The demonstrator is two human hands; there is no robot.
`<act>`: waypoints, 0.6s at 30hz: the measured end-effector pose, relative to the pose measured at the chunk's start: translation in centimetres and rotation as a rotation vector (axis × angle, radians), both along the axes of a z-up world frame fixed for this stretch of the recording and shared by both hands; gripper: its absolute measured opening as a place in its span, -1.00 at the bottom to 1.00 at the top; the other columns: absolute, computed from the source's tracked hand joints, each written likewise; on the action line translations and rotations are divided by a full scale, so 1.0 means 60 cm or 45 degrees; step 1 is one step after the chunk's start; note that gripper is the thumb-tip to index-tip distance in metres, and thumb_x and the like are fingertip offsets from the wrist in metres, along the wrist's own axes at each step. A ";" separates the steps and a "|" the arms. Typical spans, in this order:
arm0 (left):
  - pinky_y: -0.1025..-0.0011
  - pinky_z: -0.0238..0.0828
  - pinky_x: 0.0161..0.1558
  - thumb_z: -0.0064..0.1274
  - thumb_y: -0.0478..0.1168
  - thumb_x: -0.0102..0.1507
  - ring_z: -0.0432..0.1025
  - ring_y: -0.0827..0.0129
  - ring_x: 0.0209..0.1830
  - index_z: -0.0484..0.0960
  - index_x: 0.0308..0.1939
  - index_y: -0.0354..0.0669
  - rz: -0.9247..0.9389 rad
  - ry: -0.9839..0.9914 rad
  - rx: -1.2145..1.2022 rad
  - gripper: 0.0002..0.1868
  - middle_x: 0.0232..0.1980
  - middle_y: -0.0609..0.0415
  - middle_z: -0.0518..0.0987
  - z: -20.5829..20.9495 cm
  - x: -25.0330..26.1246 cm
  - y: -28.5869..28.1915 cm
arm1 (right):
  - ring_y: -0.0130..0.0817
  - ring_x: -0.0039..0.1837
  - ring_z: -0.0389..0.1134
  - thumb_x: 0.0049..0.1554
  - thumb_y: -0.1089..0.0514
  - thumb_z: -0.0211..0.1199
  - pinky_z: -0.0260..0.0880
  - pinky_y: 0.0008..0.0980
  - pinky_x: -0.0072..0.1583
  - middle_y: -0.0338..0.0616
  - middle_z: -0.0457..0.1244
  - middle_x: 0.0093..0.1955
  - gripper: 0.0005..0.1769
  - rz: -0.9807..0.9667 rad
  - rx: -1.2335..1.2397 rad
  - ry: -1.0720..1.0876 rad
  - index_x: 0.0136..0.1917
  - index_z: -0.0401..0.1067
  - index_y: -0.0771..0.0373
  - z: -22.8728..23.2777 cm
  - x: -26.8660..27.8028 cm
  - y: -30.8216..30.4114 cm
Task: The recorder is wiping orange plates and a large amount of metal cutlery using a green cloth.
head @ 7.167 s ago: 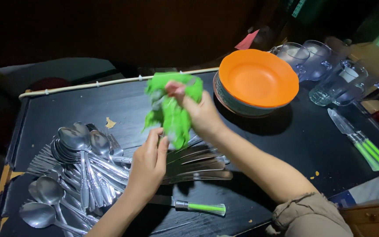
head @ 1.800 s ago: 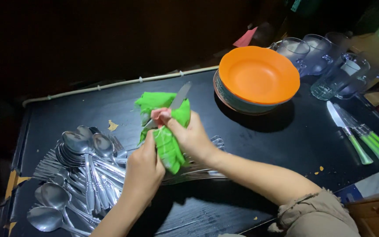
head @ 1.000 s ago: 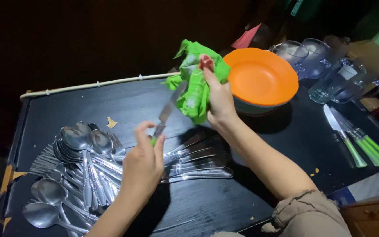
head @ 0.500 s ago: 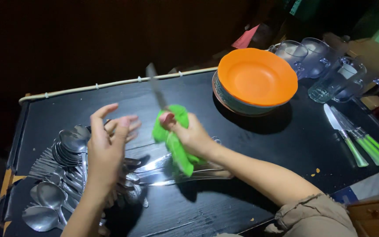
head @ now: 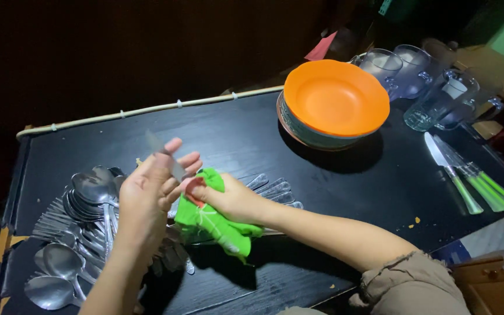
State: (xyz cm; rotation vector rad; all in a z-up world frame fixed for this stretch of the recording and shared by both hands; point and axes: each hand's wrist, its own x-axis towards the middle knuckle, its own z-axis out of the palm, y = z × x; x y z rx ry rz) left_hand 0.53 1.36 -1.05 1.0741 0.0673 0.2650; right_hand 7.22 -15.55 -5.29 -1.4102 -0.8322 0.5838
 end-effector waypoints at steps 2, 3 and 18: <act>0.23 0.56 0.05 0.01 -0.10 0.37 0.62 0.11 0.06 0.53 0.05 -0.45 0.061 0.021 0.131 -0.60 0.13 -0.28 0.65 -0.008 0.004 0.015 | -0.56 -0.08 0.27 0.33 -0.16 0.12 0.33 -0.45 0.00 -0.35 0.28 -0.17 -0.60 0.013 -0.045 0.045 -0.07 0.42 0.23 0.007 -0.006 0.002; 0.26 0.54 0.01 0.03 -0.11 0.38 0.61 0.12 0.04 0.54 0.03 -0.46 0.118 0.048 0.262 -0.61 0.13 -0.27 0.65 -0.013 0.005 0.022 | -0.55 -0.09 0.29 0.31 -0.13 0.16 0.35 -0.43 -0.02 -0.33 0.30 -0.17 -0.62 0.023 -0.091 0.096 -0.04 0.44 0.25 0.009 -0.011 0.002; 0.55 0.53 -0.20 0.00 -0.17 0.53 0.63 0.25 0.01 0.58 0.10 -0.34 0.418 -0.283 0.185 -0.74 0.05 -0.15 0.66 0.015 -0.022 0.061 | -0.44 -0.21 0.48 0.31 -0.15 0.05 0.48 -0.44 -0.12 -0.28 0.43 -0.22 -0.62 0.100 -0.537 -0.787 0.13 0.53 0.09 0.067 0.019 -0.066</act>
